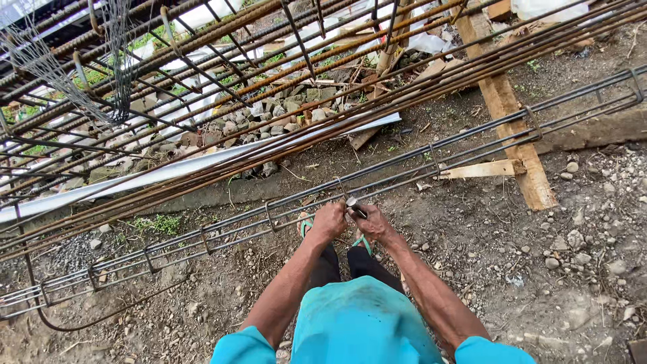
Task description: The person uses pliers to twist and secure wire ties around the intersections of a rebar grid. The hands repeatedly position the pliers, twist the wire, and move along the grid to fasten multiple joints.
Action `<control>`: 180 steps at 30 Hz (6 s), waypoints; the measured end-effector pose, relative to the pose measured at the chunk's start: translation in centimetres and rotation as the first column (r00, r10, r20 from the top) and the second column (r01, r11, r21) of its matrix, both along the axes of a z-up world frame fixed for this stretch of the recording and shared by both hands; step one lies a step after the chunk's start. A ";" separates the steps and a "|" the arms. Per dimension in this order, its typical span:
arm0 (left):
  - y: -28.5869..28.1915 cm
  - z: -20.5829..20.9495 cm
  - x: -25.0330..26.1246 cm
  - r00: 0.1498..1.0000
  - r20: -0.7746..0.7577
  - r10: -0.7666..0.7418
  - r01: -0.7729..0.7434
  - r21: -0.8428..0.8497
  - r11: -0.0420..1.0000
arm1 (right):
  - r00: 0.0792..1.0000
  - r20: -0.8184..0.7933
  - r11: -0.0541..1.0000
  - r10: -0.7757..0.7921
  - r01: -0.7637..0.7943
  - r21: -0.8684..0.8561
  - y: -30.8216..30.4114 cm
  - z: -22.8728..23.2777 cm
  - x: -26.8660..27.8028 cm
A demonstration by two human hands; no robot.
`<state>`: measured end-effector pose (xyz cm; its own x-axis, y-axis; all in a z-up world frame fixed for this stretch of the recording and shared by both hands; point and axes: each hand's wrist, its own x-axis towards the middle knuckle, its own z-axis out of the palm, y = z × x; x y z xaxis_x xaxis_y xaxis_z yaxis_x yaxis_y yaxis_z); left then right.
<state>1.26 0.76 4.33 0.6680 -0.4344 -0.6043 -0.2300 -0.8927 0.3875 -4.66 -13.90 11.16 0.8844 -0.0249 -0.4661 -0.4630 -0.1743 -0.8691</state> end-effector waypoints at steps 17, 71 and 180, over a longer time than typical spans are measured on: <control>0.4 6.3 3.0 0.767 0.126 -0.629 0.598 0.214 0.772 | 0.739 0.650 0.984 0.176 -0.114 -0.137 -2.7 -16.2 -1.5; -3.6 3.0 -3.9 0.334 -0.228 0.915 -0.750 -0.652 0.112 | 0.969 -0.032 0.961 -0.244 0.238 -0.139 1.3 -10.6 -1.0; 0.2 3.7 -9.0 0.854 0.260 0.451 -0.355 -0.344 0.869 | 0.755 -0.651 0.813 0.080 0.329 0.481 -2.7 -5.5 -3.3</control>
